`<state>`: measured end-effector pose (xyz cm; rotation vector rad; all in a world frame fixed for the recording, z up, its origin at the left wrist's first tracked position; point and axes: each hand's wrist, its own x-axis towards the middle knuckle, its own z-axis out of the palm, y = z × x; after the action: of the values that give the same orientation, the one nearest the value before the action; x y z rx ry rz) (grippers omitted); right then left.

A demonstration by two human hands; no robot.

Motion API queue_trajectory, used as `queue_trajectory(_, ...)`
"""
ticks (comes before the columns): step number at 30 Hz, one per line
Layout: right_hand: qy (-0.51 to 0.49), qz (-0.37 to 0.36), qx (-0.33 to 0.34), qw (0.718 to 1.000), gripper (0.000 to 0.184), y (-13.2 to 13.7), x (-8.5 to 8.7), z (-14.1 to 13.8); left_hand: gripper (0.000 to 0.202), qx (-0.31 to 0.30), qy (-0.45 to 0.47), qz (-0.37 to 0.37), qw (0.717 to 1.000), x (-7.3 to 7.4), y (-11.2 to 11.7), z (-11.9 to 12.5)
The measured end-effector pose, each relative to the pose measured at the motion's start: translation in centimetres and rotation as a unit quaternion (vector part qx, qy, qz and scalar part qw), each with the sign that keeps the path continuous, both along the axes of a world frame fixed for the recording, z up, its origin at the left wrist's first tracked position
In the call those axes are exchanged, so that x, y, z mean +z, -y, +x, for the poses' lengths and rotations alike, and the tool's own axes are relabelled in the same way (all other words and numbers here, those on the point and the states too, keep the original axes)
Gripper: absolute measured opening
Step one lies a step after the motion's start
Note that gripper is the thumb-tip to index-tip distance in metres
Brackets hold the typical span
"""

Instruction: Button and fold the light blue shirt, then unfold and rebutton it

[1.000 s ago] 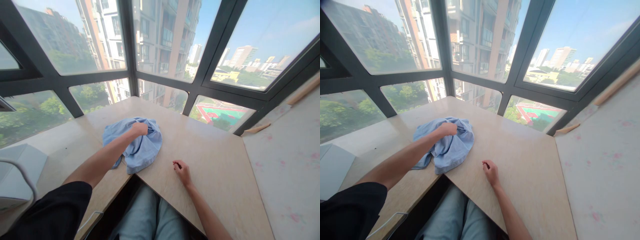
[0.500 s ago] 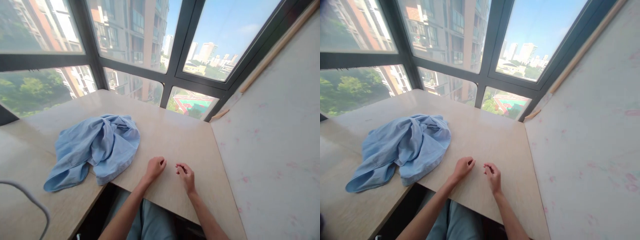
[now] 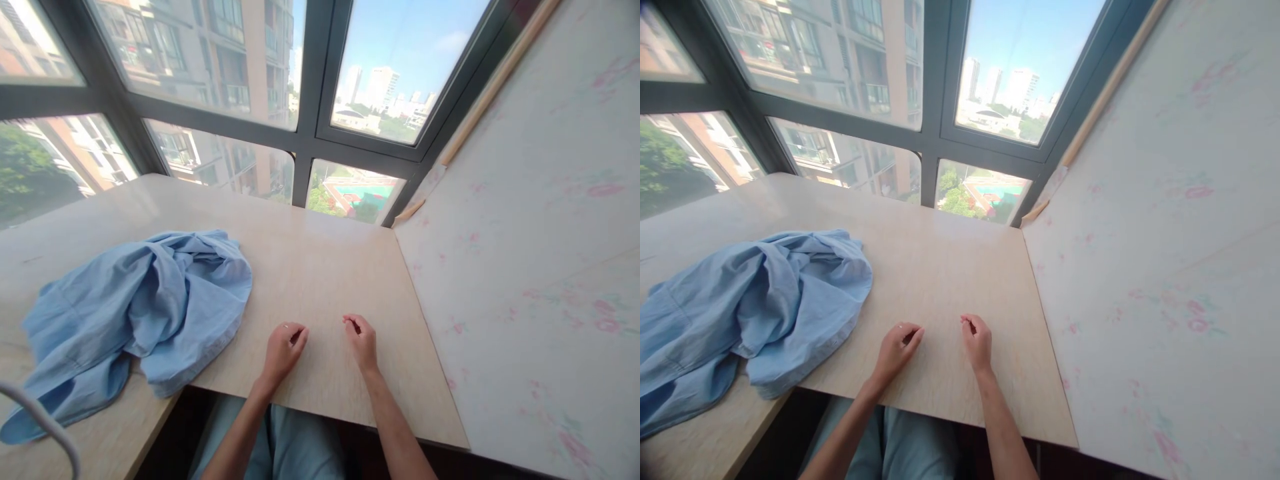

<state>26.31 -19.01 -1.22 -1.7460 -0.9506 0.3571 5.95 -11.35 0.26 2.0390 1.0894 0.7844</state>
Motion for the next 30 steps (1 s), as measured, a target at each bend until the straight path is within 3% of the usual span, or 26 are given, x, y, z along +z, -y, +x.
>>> queue_trajectory(30, -0.011, -0.012, 0.015, 1.0, 0.027, 0.47, -0.08, 0.27, 0.024, 0.006, -0.009, 0.001, 1.0, 0.33, 0.71, -0.17)
